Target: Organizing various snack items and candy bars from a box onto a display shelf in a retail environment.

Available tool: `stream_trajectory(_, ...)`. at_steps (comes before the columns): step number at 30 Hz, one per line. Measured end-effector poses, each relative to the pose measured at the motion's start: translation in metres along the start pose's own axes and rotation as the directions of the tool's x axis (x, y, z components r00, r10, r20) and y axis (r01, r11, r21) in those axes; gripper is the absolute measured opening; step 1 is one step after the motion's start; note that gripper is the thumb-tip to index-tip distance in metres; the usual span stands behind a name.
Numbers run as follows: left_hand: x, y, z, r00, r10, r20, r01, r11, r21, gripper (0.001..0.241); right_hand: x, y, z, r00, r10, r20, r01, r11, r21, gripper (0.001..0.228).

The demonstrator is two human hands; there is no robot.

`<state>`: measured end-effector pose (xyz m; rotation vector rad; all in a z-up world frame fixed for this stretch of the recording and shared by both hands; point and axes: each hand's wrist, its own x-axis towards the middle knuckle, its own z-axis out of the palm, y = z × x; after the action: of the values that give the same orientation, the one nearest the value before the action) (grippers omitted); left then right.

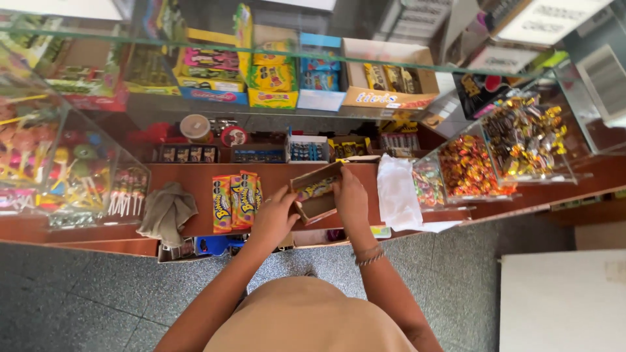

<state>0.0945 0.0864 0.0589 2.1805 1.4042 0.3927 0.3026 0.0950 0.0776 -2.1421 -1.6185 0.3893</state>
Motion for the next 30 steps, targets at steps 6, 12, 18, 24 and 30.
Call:
stream_trajectory(6, -0.004, -0.01, 0.014, 0.999, 0.044, 0.021, -0.045, 0.996, 0.08, 0.058, -0.016, 0.032, 0.065, 0.919, -0.393, 0.032, 0.341, 0.753, -0.562, 0.016)
stream_trajectory(12, -0.003, -0.012, 0.016, 0.994, 0.105, -0.018, -0.104, 0.993, 0.046, 0.044, 0.018, 0.044, 0.094, 0.85, -0.21, 0.483, 0.415, 0.832, -0.368, 0.034)
stream_trajectory(18, -0.003, -0.015, 0.02, 0.997, 0.081, 0.008, -0.081, 0.996, 0.044, 0.047, 0.022, 0.02, 0.065, 0.755, -0.147, 0.639, 0.397, 0.878, -0.268, 0.05)
stream_trajectory(24, -0.01, -0.022, 0.017, 0.998, 0.058, -0.032, -0.058, 0.998, 0.004, 0.063, 0.015, 0.009, 0.05, 0.729, -0.115, 0.675, 0.398, 0.873, -0.281, 0.054)
stream_trajectory(30, -0.015, -0.093, 0.028, 0.837, -0.277, -0.472, 0.452, 0.837, 0.31, 0.059, -0.021, 0.012, 0.03, 0.868, -0.492, 0.071, 0.497, 0.86, -0.116, 0.026)
